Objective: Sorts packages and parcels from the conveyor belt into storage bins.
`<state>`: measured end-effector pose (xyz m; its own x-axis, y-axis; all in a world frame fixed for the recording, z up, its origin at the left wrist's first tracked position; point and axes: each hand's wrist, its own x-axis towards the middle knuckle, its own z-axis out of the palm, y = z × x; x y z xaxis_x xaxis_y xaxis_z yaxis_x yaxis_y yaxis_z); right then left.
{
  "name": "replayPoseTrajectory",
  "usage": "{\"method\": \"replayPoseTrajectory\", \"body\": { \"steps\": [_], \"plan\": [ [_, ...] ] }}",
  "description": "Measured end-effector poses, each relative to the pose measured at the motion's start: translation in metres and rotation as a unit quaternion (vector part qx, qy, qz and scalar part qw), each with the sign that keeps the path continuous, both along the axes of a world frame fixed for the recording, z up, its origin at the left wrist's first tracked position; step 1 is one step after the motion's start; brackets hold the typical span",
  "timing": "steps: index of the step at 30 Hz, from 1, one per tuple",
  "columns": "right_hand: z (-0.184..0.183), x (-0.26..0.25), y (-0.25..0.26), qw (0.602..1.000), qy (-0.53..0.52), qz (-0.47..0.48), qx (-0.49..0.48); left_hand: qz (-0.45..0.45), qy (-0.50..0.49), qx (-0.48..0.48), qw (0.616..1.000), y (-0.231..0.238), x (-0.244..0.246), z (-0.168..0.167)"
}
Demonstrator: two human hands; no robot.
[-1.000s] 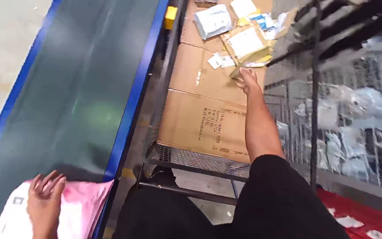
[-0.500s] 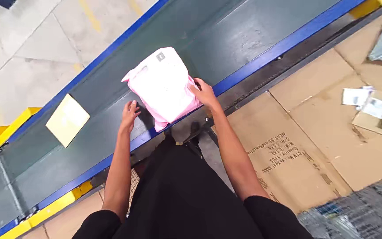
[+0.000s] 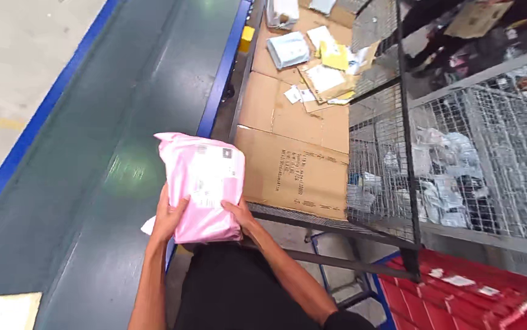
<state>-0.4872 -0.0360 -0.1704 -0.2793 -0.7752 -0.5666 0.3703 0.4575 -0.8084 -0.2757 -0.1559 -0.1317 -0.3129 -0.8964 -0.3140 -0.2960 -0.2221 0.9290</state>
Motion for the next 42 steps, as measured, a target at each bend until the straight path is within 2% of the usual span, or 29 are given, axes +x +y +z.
{"method": "replayPoseTrajectory", "body": {
  "steps": [2, 4, 6, 8, 10, 11, 12, 14, 16, 18, 21, 23, 25, 28, 31, 33, 34, 35, 38, 40, 42],
  "plan": [
    [0.013, -0.043, -0.003, 0.993, -0.022, -0.117, -0.026, -0.151, -0.028, -0.105, 0.983, -0.034, -0.053, 0.024],
    [0.037, -0.099, -0.030, 0.980, 0.007, -0.188, -0.064, -0.216, -0.032, -0.214, 0.952, -0.064, -0.106, 0.062],
    [0.068, -0.179, -0.090, 0.967, 0.075, -0.209, -0.125, -0.190, -0.021, -0.305, 0.933, -0.088, -0.144, 0.097],
    [0.102, -0.280, -0.166, 0.949, 0.130, -0.211, -0.197, -0.149, -0.018, -0.339, 0.929, -0.098, -0.156, 0.114],
    [0.124, -0.384, -0.247, 0.929, 0.117, -0.256, -0.238, -0.136, -0.042, -0.317, 0.938, -0.095, -0.143, 0.109],
    [0.133, -0.424, -0.279, 0.925, 0.102, -0.298, -0.215, -0.136, -0.069, -0.298, 0.942, -0.091, -0.129, 0.100],
    [0.144, -0.452, -0.304, 0.919, 0.106, -0.325, -0.197, -0.132, -0.100, -0.280, 0.946, -0.086, -0.111, 0.086],
    [0.158, -0.466, -0.333, 0.911, 0.163, -0.328, -0.191, -0.100, -0.168, -0.244, 0.950, -0.066, -0.060, 0.051],
    [0.156, -0.449, -0.346, 0.917, 0.206, -0.276, -0.201, -0.039, -0.227, -0.206, 0.951, -0.035, 0.003, 0.018],
    [0.132, -0.422, -0.348, 0.935, 0.215, -0.210, -0.188, 0.025, -0.283, -0.163, 0.945, 0.007, 0.069, 0.000],
    [0.092, -0.355, -0.330, 0.953, 0.233, -0.120, -0.155, 0.126, -0.368, -0.126, 0.913, 0.053, 0.151, 0.003],
    [0.068, -0.294, -0.304, 0.958, 0.254, -0.031, -0.127, 0.214, -0.389, -0.119, 0.888, 0.064, 0.184, 0.008],
    [0.043, -0.217, -0.274, 0.954, 0.273, 0.089, -0.090, 0.263, -0.400, -0.106, 0.871, 0.068, 0.206, 0.011],
    [0.008, -0.091, -0.264, 0.903, 0.322, 0.259, -0.114, 0.256, -0.427, -0.108, 0.861, 0.029, 0.234, -0.005],
    [0.004, 0.023, -0.281, 0.840, 0.349, 0.381, -0.166, 0.204, -0.469, -0.083, 0.856, -0.060, 0.266, -0.036],
    [0.009, 0.088, -0.304, 0.802, 0.358, 0.451, -0.161, 0.171, -0.459, -0.069, 0.869, -0.115, 0.282, -0.046],
    [0.010, 0.117, -0.322, 0.798, 0.352, 0.467, -0.147, 0.165, -0.453, -0.057, 0.874, -0.141, 0.288, -0.047],
    [0.007, 0.143, -0.342, 0.810, 0.337, 0.465, -0.121, 0.163, -0.447, -0.041, 0.878, -0.164, 0.289, -0.047],
    [-0.003, 0.207, -0.375, 0.916, 0.208, 0.342, -0.019, 0.170, -0.427, -0.032, 0.888, -0.196, 0.279, -0.043],
    [-0.005, 0.234, -0.369, 0.953, 0.148, 0.263, -0.007, 0.189, -0.374, -0.007, 0.908, -0.189, 0.274, -0.046],
    [-0.012, 0.238, -0.344, 0.958, 0.147, 0.242, -0.038, 0.231, -0.279, 0.005, 0.932, -0.160, 0.273, -0.055]
  ]
}}
